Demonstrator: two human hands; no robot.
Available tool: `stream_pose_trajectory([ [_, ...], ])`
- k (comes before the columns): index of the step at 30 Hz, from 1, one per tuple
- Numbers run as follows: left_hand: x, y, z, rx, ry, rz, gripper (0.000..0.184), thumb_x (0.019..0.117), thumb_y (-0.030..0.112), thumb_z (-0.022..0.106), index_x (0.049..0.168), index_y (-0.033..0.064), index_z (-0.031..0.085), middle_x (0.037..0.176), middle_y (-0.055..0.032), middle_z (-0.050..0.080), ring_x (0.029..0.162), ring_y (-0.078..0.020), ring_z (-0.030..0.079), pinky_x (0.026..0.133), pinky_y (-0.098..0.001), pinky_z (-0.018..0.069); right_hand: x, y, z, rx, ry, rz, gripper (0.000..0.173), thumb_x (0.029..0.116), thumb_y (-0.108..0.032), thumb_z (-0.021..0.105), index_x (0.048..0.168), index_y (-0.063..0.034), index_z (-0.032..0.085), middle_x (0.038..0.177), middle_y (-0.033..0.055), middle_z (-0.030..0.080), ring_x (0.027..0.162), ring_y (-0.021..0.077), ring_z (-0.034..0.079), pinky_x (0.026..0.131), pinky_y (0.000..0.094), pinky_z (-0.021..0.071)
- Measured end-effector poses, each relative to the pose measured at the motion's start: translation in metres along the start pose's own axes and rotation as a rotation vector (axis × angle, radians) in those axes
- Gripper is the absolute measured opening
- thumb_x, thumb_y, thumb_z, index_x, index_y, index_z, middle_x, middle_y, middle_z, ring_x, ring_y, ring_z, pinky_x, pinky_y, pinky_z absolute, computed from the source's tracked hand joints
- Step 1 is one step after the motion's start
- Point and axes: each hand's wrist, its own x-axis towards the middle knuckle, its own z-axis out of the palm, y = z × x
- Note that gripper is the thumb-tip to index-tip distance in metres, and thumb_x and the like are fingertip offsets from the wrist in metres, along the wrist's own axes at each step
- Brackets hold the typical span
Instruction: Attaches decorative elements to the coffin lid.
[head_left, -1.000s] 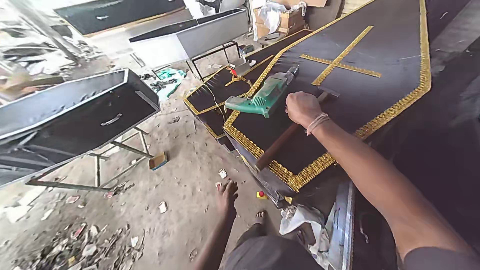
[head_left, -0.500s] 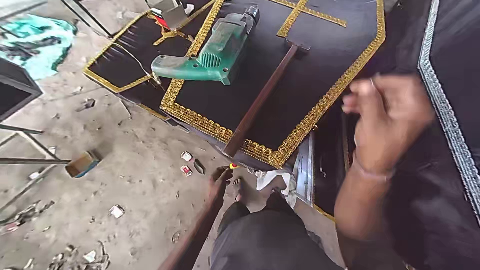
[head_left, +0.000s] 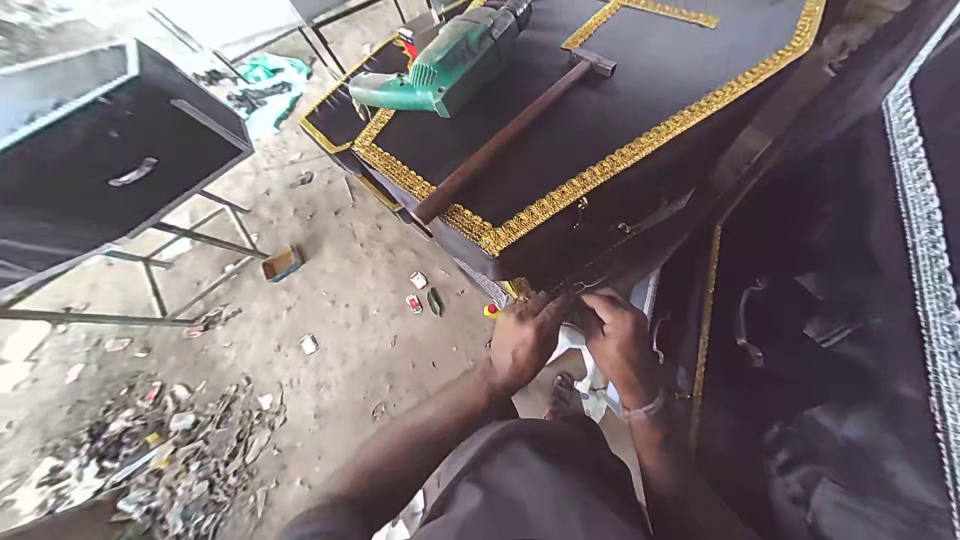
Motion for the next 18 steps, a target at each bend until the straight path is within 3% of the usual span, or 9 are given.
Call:
stream_pose_trajectory([
  [4,-0.001,0.007,-0.004,0.165,0.010,0.140,0.023,0.1000,0.011,0.059,0.115,0.0088,0.076,0.089,-0.0089,0.076,0.075,-0.0241,0.073,0.063,-0.0398,0.0589,0.002,-0.001,-0.011,0.121,-0.088,0.139,0.012,0.0886,-0.011,0.071,0.094,-0.0040,0.079,0.090,0.0094,0.077,0.084,0.0168,0.074,0.079,0.0365,0.0608],
  [8,0.010,0.001,-0.007,0.208,0.073,0.255,0.021,0.1017,0.012,0.059,0.117,0.0088,0.074,0.097,-0.0085,0.078,0.094,-0.0243,0.075,0.075,-0.0398,0.0614,0.014,-0.008,-0.017,0.130,-0.164,0.171,0.013,0.0904,-0.016,0.071,0.093,-0.0058,0.078,0.090,0.0068,0.076,0.082,0.0146,0.072,0.079,0.0367,0.0595],
  [9,0.013,-0.002,-0.008,0.196,0.078,0.263,0.021,0.1018,0.012,0.059,0.116,0.0081,0.074,0.096,-0.0091,0.078,0.091,-0.0245,0.076,0.074,-0.0399,0.0612,0.018,-0.010,-0.018,0.133,-0.170,0.162,0.013,0.0906,-0.015,0.070,0.094,-0.0054,0.078,0.090,0.0073,0.076,0.083,0.0152,0.072,0.079,0.0370,0.0591],
  [11,0.020,-0.006,-0.006,0.133,0.080,0.214,0.022,0.1018,0.013,0.059,0.116,0.0062,0.074,0.088,-0.0104,0.075,0.079,-0.0250,0.074,0.068,-0.0403,0.0600,0.026,-0.010,-0.018,0.192,-0.174,0.153,0.014,0.0912,-0.015,0.070,0.096,-0.0051,0.078,0.091,0.0066,0.076,0.082,0.0133,0.072,0.079,0.0342,0.0591],
  [13,0.024,-0.008,-0.003,0.064,0.085,0.069,0.025,0.1017,0.014,0.059,0.120,0.0064,0.074,0.091,-0.0116,0.076,0.080,-0.0254,0.074,0.072,-0.0424,0.0611,0.036,-0.004,-0.017,0.287,-0.116,0.129,0.016,0.0932,-0.017,0.070,0.101,-0.0058,0.078,0.091,0.0037,0.077,0.075,0.0087,0.072,0.072,0.0287,0.0617],
  [15,0.027,-0.009,-0.001,0.025,0.100,-0.045,0.027,0.1009,0.017,0.060,0.122,0.0093,0.075,0.098,-0.0110,0.077,0.087,-0.0247,0.075,0.078,-0.0429,0.0620,0.052,0.003,-0.013,0.223,0.030,0.091,0.019,0.0961,-0.018,0.067,0.105,-0.0043,0.078,0.093,0.0069,0.076,0.075,0.0131,0.072,0.073,0.0344,0.0616],
  [18,0.027,-0.005,0.003,-0.037,0.134,-0.080,0.022,0.0987,0.017,0.063,0.112,0.0108,0.079,0.095,-0.0095,0.077,0.086,-0.0224,0.075,0.077,-0.0419,0.0615,0.078,0.008,0.000,0.120,0.209,0.014,0.023,0.0923,-0.022,0.074,0.108,-0.0060,0.078,0.099,0.0099,0.076,0.087,0.0203,0.073,0.079,0.0422,0.0606],
])
